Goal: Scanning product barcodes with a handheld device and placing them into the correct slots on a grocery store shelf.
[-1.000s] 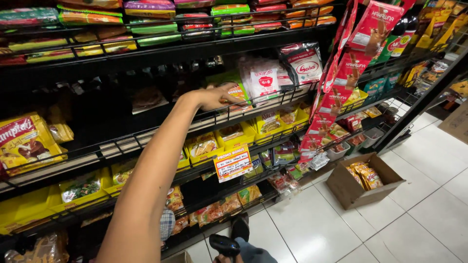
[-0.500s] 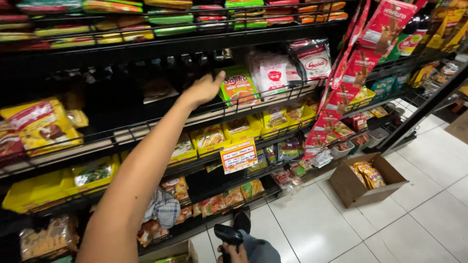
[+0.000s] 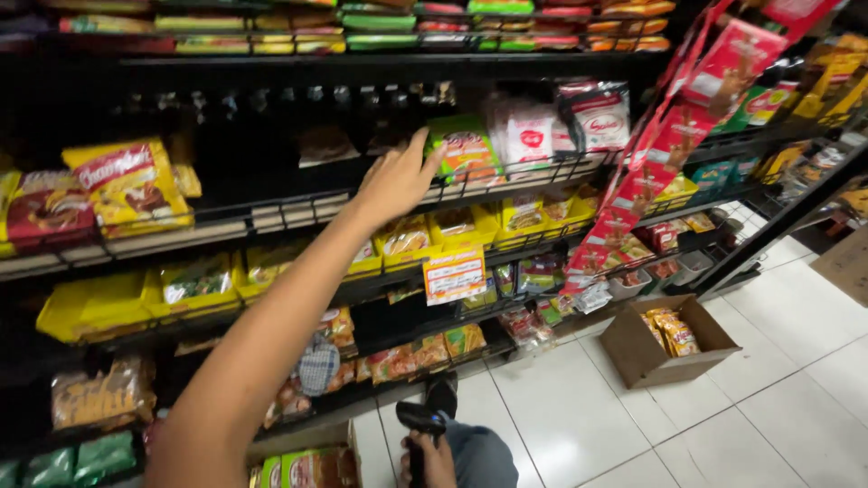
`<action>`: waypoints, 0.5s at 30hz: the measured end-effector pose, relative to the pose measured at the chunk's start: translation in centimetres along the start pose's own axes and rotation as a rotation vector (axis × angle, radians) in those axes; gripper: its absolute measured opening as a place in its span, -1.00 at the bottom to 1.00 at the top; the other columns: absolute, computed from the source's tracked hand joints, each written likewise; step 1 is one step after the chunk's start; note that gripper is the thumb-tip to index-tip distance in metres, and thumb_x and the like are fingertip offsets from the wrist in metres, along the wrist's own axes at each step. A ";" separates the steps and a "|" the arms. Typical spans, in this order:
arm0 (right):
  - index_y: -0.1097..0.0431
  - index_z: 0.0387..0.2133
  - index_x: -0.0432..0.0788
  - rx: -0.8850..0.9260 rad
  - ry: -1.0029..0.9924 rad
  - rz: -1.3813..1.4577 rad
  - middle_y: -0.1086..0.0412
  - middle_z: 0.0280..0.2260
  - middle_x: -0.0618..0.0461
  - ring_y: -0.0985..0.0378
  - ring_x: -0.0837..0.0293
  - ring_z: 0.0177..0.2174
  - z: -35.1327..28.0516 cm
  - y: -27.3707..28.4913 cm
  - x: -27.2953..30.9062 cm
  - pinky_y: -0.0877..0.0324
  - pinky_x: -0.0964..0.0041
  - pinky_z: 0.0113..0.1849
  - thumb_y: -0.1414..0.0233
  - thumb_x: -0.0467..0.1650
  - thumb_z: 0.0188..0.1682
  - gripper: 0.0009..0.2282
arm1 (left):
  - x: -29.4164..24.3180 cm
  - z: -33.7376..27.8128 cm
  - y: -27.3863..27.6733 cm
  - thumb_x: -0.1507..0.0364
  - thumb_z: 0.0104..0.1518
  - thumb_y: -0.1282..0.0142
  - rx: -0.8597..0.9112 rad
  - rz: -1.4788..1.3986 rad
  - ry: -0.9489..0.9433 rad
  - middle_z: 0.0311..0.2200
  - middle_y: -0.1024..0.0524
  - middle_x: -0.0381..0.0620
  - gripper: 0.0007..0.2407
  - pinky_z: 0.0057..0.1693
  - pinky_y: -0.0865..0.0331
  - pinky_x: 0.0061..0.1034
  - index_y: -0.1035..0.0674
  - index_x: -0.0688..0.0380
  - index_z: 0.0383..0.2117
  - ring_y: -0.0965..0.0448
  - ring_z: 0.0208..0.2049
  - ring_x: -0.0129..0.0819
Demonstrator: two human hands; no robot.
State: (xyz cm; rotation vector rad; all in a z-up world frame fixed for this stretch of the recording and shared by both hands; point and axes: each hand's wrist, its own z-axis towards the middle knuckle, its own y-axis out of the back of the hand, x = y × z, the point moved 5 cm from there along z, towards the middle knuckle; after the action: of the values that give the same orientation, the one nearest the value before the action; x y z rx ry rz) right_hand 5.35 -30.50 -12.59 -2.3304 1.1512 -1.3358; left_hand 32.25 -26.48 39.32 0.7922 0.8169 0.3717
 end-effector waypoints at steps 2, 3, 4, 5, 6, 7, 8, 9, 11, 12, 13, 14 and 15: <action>-0.33 -0.22 -0.17 0.023 0.010 -0.045 -0.40 -0.55 -0.10 -0.39 0.06 -0.70 -1.2 0.0 0.8 -0.26 0.15 -0.66 -0.09 -0.36 -0.03 -0.81 | -1.2 -5.9 2.1 0.18 0.37 0.18 -0.167 -0.014 -0.148 0.18 -0.37 0.42 -0.51 0.35 -0.19 -0.14 -0.34 0.35 0.25 -0.31 0.28 0.23; -0.37 -0.28 -0.23 0.048 0.033 -0.080 -0.35 -0.59 -0.07 -0.39 0.10 -0.69 -2.0 0.0 1.0 -0.31 0.20 -0.64 -0.05 -0.32 -0.01 -0.80 | -2.1 -9.3 3.4 0.28 0.37 0.09 -0.334 -0.021 -0.314 0.18 -0.39 0.34 -0.60 0.34 -0.21 -0.14 -0.39 0.33 0.21 -0.32 0.28 0.20; -0.37 -0.28 -0.23 0.038 -0.008 -0.096 -0.35 -0.59 -0.07 -0.39 0.10 -0.69 -3.8 -0.9 2.0 -0.31 0.20 -0.64 -0.05 -0.32 -0.01 -0.80 | -0.4 -12.4 2.4 0.28 0.37 0.09 -0.322 -0.021 -0.270 0.18 -0.39 0.34 -0.60 0.34 -0.21 -0.14 -0.39 0.33 0.21 -0.32 0.28 0.20; -0.37 -0.33 -0.23 0.056 -0.001 -0.104 -0.35 -0.60 -0.01 -0.38 0.14 -0.67 -5.3 -2.1 3.2 -0.30 0.26 -0.62 -0.06 -0.31 -0.01 -0.80 | 1.1 -15.7 1.6 0.34 0.34 0.02 -0.348 -0.023 -0.287 0.12 -0.44 0.26 -0.66 0.31 -0.26 -0.16 -0.44 0.30 0.14 -0.39 0.22 0.17; -0.38 -0.38 -0.24 0.073 0.000 -0.112 -0.35 -0.60 0.04 -0.36 0.18 -0.66 -6.8 -3.2 4.2 -0.29 0.32 -0.60 -0.07 -0.30 0.00 -0.80 | 2.5 -19.3 0.7 0.41 0.31 -0.05 -0.372 -0.025 -0.297 0.07 -0.49 0.18 -0.73 0.29 -0.31 -0.18 -0.49 0.27 0.07 -0.46 0.16 0.13; -0.38 -0.38 -0.24 0.062 -0.046 -0.129 -0.35 -0.60 0.04 -0.36 0.18 -0.66 -6.9 -3.3 4.4 -0.29 0.32 -0.60 -0.07 -0.30 0.00 -0.80 | 5.8 -22.3 -1.5 0.41 0.31 -0.05 -0.358 -0.024 -0.248 0.07 -0.49 0.18 -0.73 0.29 -0.31 -0.18 -0.49 0.27 0.07 -0.46 0.16 0.13; -0.39 -0.37 -0.24 0.083 -0.037 -0.121 -0.34 -0.60 0.05 -0.35 0.20 -0.65 -7.2 -3.4 4.6 -0.29 0.34 -0.59 -0.06 -0.29 0.00 -0.79 | 9.7 -25.8 -4.3 0.39 0.31 -0.03 -0.243 -0.109 -0.036 0.02 -0.54 0.12 -0.74 0.23 -0.35 -0.21 -0.51 0.22 0.05 -0.53 0.10 0.07; -0.40 -0.36 -0.24 0.103 -0.027 -0.112 -0.33 -0.60 0.07 -0.34 0.22 -0.65 -7.3 -3.6 4.7 -0.29 0.36 -0.58 -0.05 -0.29 0.01 -0.78 | 13.4 -29.9 -7.1 0.38 0.30 0.00 -0.127 -0.196 0.176 -0.03 -0.60 0.07 -0.75 0.16 -0.40 -0.24 -0.53 0.18 0.03 -0.60 0.03 0.00; -0.38 -0.32 -0.22 0.074 -0.063 -0.116 -0.36 -0.53 0.06 -0.36 0.23 -0.60 -8.0 -4.0 4.5 -0.30 0.37 -0.57 -0.04 -0.30 0.00 -0.81 | 29.0 -41.9 -18.1 0.32 0.29 -0.01 -0.066 -0.281 0.395 -0.05 -0.59 0.15 -0.71 0.14 -0.43 -0.23 -0.50 0.21 0.03 -0.61 0.00 0.02; -0.36 -0.27 -0.19 0.064 -0.038 -0.098 -0.39 -0.46 0.06 -0.37 0.25 -0.56 -7.9 -4.6 4.8 -0.31 0.38 -0.55 -0.03 -0.32 0.00 -0.82 | 34.5 -47.2 -24.8 0.26 0.27 -0.01 -0.022 -0.359 0.548 -0.08 -0.58 0.22 -0.66 0.11 -0.45 -0.22 -0.47 0.25 0.03 -0.62 -0.03 0.05; -0.36 -0.27 -0.19 0.055 -0.082 -0.119 -0.39 -0.46 0.06 -0.37 0.25 -0.56 -9.2 -4.9 4.5 -0.31 0.38 -0.55 -0.03 -0.32 0.00 -0.82 | 36.5 -52.0 -26.7 0.26 0.27 -0.01 -0.021 -0.363 0.597 -0.08 -0.58 0.22 -0.66 0.11 -0.45 -0.22 -0.47 0.25 0.03 -0.62 -0.03 0.05; -0.35 -0.22 -0.16 0.067 -0.070 -0.106 -0.40 -0.43 0.05 -0.36 0.26 -0.54 -9.7 -5.9 5.0 -0.28 0.40 -0.56 -0.04 -0.33 -0.01 -0.82 | 39.3 -56.4 -29.5 0.17 0.29 -0.03 0.263 -0.202 0.822 -0.05 -0.55 0.30 -0.58 0.12 -0.43 -0.15 -0.43 0.30 0.08 -0.59 -0.02 0.12; -0.34 -0.18 -0.14 0.079 -0.059 -0.092 -0.41 -0.39 0.04 -0.35 0.28 -0.53 -10.2 -6.9 5.7 -0.25 0.43 -0.57 -0.04 -0.34 -0.01 -0.81 | 41.7 -61.3 -31.9 0.09 0.31 -0.05 0.555 -0.039 1.034 -0.02 -0.52 0.38 -0.49 0.13 -0.41 -0.09 -0.39 0.34 0.14 -0.56 -0.01 0.19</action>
State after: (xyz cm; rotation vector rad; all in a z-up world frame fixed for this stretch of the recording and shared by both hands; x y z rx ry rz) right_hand 2.32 -28.10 0.42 -2.3754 0.9671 -1.3076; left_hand 12.17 5.95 -31.80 1.0962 1.9573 0.5344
